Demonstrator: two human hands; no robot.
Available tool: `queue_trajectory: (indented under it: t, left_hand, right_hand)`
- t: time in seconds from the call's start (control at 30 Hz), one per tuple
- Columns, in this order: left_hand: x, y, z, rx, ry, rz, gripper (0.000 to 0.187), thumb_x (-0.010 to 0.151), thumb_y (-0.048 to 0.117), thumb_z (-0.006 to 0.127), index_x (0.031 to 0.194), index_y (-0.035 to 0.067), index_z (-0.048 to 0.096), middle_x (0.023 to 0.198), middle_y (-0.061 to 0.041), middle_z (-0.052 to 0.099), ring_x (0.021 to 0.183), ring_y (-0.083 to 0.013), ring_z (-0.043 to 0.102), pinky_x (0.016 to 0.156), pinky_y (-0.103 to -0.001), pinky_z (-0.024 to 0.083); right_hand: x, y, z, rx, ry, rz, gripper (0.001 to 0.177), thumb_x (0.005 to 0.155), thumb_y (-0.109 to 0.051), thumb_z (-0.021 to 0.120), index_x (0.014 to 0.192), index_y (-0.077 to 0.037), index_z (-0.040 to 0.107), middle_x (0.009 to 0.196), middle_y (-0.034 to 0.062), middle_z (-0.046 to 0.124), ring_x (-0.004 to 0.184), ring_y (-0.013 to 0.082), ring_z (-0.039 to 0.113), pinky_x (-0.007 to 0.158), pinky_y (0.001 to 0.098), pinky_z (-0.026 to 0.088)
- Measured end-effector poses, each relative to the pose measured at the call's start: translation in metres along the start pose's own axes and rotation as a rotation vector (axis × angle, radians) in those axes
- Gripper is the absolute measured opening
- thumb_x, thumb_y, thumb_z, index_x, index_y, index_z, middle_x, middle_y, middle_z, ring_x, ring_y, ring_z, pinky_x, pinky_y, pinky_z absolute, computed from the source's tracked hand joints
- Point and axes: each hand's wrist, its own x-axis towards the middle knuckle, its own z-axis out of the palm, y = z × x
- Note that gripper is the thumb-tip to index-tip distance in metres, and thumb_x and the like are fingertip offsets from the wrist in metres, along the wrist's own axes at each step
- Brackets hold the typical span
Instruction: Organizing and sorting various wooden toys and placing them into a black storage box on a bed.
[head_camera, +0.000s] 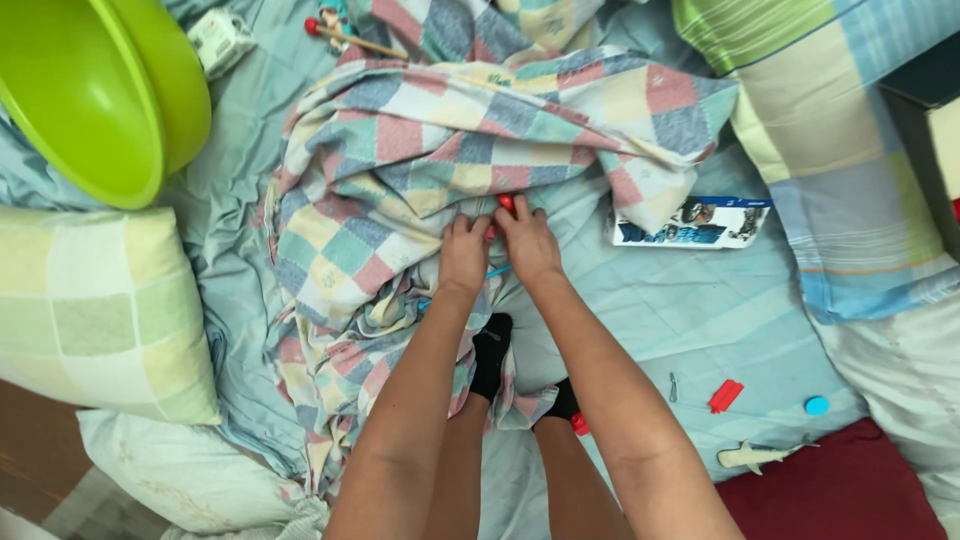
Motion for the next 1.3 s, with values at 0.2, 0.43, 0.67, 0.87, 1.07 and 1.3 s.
queue_trajectory:
  t: [0.2, 0.43, 0.67, 0.87, 1.07, 1.3]
  left_hand:
    - [-0.002, -0.016, -0.027, -0.399, -0.075, -0.046, 0.035, 0.092, 0.009, 0.066, 0.122, 0.02, 0.055, 0.098, -0.014, 0.064, 0.096, -0.0409, 0.069, 0.087, -0.049, 0.057]
    - [0.007, 0.02, -0.102, -1.785, -0.17, -0.492, 0.034, 0.102, 0.019, 0.061, 0.134, 0.011, 0.054, 0.101, -0.001, 0.066, 0.087, -0.0113, 0.068, 0.083, -0.031, 0.061]
    - [0.033, 0.049, -0.104, -2.448, -0.243, -0.539, 0.047, 0.094, 0.041, 0.053, 0.115, 0.005, 0.072, 0.105, -0.019, 0.074, 0.096, -0.0352, 0.072, 0.087, -0.047, 0.059]
    - [0.072, 0.032, -0.15, -2.45, 0.072, -0.596, 0.03, 0.091, 0.028, 0.068, 0.105, 0.003, 0.073, 0.092, -0.014, 0.074, 0.086, -0.0258, 0.071, 0.068, -0.032, 0.055]
    - [0.092, -0.018, -0.178, -2.242, 0.11, -0.785, 0.029, 0.083, 0.028, 0.084, 0.094, 0.007, 0.068, 0.08, -0.009, 0.067, 0.057, -0.0173, 0.062, 0.034, -0.012, 0.038]
    - [0.082, -0.039, -0.197, -2.106, 0.149, -0.881, 0.029, 0.088, 0.032, 0.079, 0.102, 0.008, 0.073, 0.086, -0.014, 0.065, 0.062, -0.0238, 0.067, 0.038, -0.014, 0.045]
  right_hand:
    - [-0.001, 0.01, -0.003, 0.492, 0.266, 0.008, 0.033, 0.075, -0.018, 0.076, 0.106, -0.025, 0.067, 0.109, 0.0065, 0.058, 0.098, 0.0415, 0.068, 0.082, 0.0468, 0.062]
    - [-0.038, -0.043, -0.093, 0.97, 0.338, 0.068, 0.036, 0.072, 0.001, 0.078, 0.103, -0.016, 0.072, 0.101, 0.0037, 0.058, 0.07, 0.0173, 0.066, 0.063, 0.0213, 0.058]
    - [-0.058, -0.097, -0.155, 0.52, 0.287, -0.332, 0.04, 0.074, -0.009, 0.065, 0.111, -0.019, 0.076, 0.133, 0.0176, 0.059, 0.11, 0.051, 0.063, 0.088, 0.0573, 0.058]
    - [0.003, -0.115, -0.169, 0.513, 0.475, -0.304, 0.028, 0.083, -0.013, 0.064, 0.105, -0.026, 0.076, 0.119, -0.0013, 0.066, 0.103, 0.0292, 0.069, 0.082, 0.0386, 0.06]
    - [0.109, -0.161, -0.171, 0.489, 0.443, -0.401, 0.039, 0.095, -0.004, 0.059, 0.131, -0.017, 0.068, 0.132, 0.0201, 0.059, 0.119, 0.0472, 0.058, 0.103, 0.0535, 0.048]
    - [0.208, -0.141, -0.093, 0.145, 0.246, -0.253, 0.035, 0.105, -0.032, 0.056, 0.128, -0.01, 0.073, 0.131, 0.0197, 0.065, 0.123, 0.0383, 0.063, 0.112, 0.0481, 0.038]
